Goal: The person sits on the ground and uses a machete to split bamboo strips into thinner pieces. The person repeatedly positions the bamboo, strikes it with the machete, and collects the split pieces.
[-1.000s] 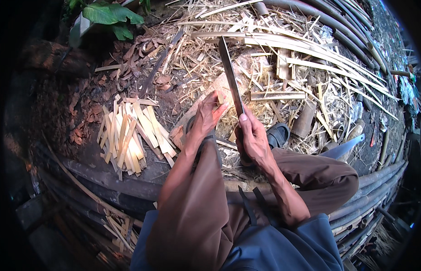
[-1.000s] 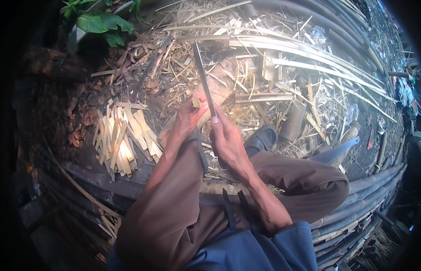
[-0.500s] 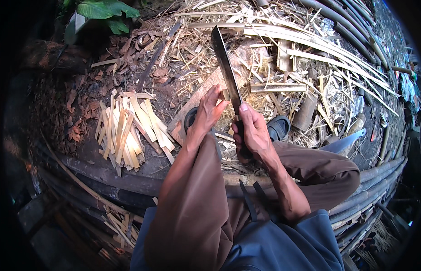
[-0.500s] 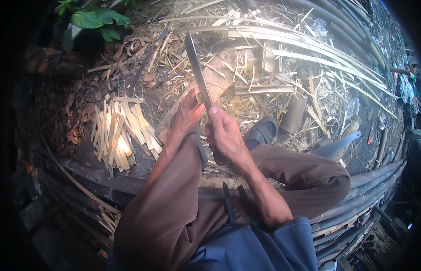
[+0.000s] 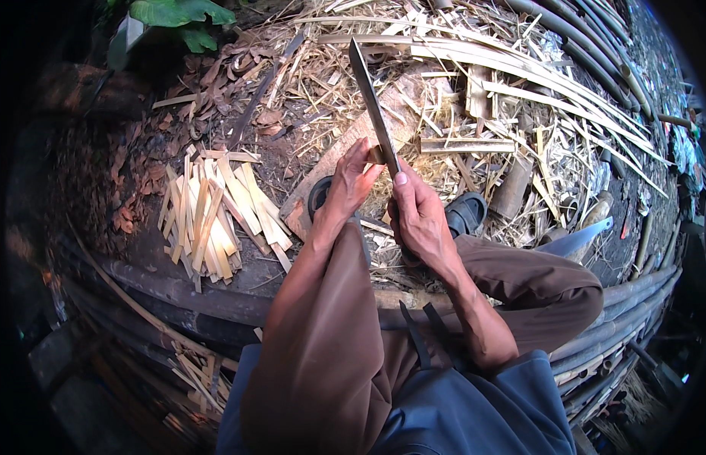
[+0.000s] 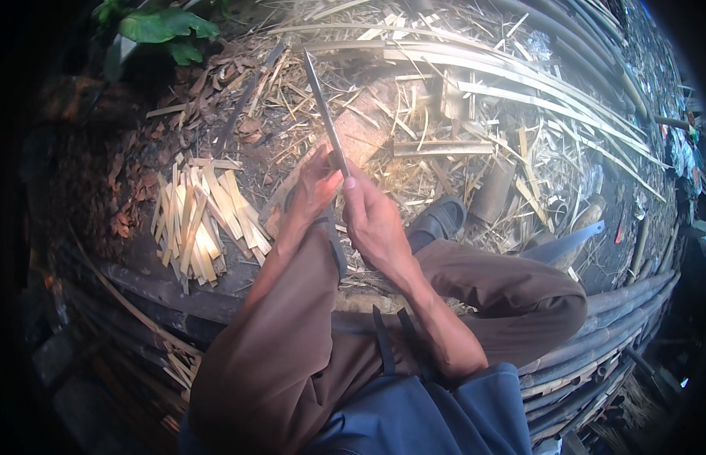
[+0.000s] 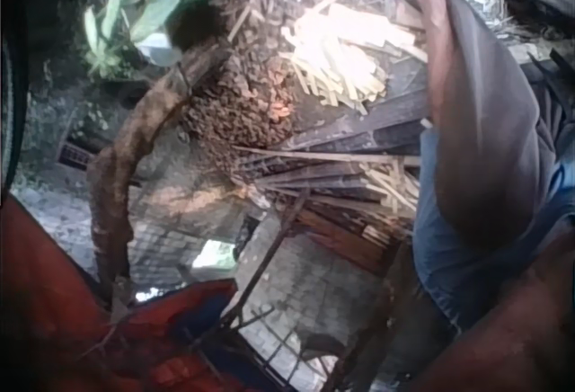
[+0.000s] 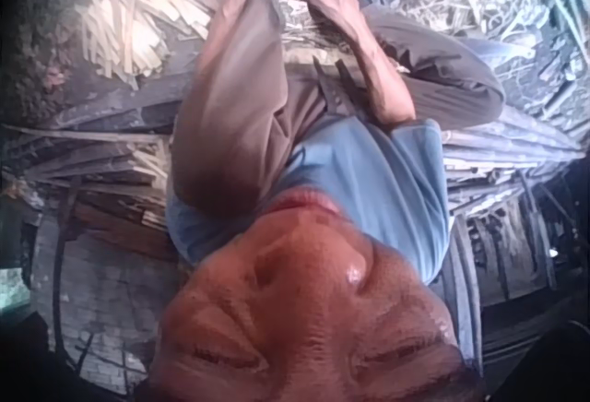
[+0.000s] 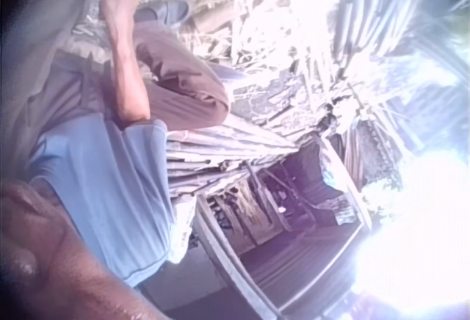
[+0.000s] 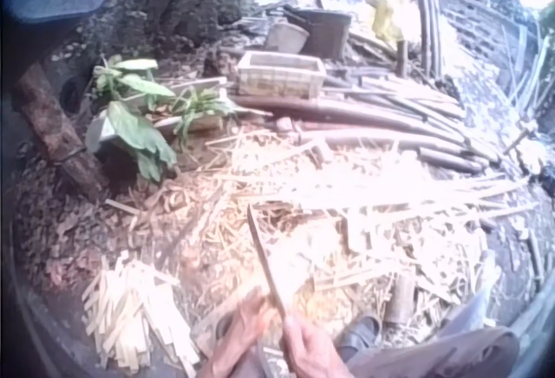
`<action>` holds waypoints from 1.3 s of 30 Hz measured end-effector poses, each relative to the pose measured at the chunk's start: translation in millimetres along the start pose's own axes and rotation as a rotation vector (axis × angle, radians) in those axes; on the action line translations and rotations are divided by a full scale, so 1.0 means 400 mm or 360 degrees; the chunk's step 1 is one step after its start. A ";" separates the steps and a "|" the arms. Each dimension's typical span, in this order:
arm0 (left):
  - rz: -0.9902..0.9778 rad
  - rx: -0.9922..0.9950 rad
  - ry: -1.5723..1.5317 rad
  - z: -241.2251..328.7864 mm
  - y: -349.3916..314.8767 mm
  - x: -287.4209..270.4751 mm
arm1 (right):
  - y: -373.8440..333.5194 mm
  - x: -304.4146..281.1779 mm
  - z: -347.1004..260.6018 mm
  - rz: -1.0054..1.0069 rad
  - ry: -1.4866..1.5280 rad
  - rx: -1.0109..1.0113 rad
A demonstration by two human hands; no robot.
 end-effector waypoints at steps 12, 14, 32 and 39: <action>0.0125 0.0238 0.0413 0.009 -0.001 0.000 | -0.007 0.014 -0.015 0.0136 -0.0529 -0.0166; 0.0035 -0.0043 0.0056 0.019 0.012 -0.004 | 0.002 0.006 -0.007 0.0134 -0.0508 -0.0167; 0.0303 0.0125 0.0008 0.062 -0.008 -0.023 | -0.034 0.018 -0.013 0.0109 -0.0543 -0.0173; 0.0242 -0.0697 -0.0175 -0.083 -0.164 0.000 | 0.003 0.017 0.062 0.0053 -0.0810 -0.0060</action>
Point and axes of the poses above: each hand's wrist, its own y-axis towards the middle knuckle, its own x-axis out of the palm, z = x × y, the point moved 4 cm from there along y, towards the middle knuckle, and after that the axes turned 14 degrees about y, right-handed, at the moved point
